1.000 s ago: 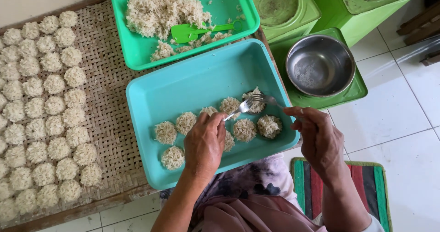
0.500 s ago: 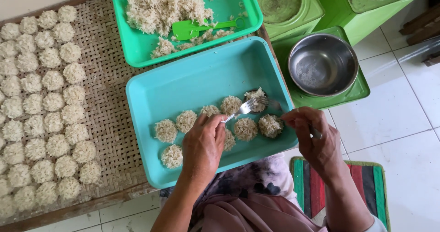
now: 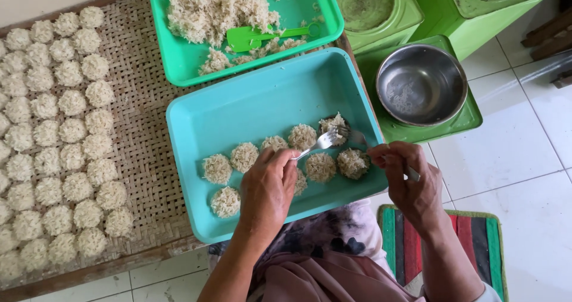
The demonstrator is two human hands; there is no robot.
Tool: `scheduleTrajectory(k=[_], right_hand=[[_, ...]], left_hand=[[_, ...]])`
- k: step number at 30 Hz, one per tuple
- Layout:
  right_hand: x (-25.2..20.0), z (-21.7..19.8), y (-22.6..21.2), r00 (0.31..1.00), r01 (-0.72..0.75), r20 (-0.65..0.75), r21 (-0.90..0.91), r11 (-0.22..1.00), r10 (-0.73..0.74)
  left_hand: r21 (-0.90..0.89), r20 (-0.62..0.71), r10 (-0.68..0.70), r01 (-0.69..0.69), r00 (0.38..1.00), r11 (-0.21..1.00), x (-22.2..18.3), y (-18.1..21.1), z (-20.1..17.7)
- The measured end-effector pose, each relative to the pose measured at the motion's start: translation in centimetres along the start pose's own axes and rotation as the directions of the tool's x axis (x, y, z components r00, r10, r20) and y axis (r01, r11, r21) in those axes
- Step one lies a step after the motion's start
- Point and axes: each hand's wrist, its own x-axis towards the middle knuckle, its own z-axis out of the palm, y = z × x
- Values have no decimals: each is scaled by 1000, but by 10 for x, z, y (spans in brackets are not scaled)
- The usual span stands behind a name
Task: Shaping and compacting rice cracker portions into circular molds using a fork and spoon
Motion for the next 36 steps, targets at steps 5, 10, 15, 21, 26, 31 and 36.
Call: scheduleTrajectory(k=[5, 10, 15, 21, 26, 31, 36], right_hand=[[0, -14, 6, 1000, 5, -17, 79, 997, -3], [10, 1, 12, 999, 26, -31, 77, 997, -24], [11, 2, 7, 1000, 18, -6, 52, 998, -18], [6, -7, 18, 1000, 26, 10, 102, 994, -27], [5, -16, 18, 998, 64, -32, 139, 988, -60], [5, -8, 22, 1000, -7, 26, 152, 988, 3], [13, -1, 28, 999, 42, 16, 117, 992, -44]], left_hand=[[84, 15, -23, 21, 1000, 996, 6, -12, 14], [-1, 19, -32, 33, 999, 999, 1, 3, -1], [-36, -36, -49, 48, 998, 998, 3, 3, -14], [25, 18, -40, 39, 999, 999, 6, -1, -1], [94, 56, -47, 42, 997, 995, 11, -4, 7], [93, 49, -30, 26, 998, 995, 15, -8, 10], [30, 25, -18, 17, 1000, 999, 12, 2, 1]])
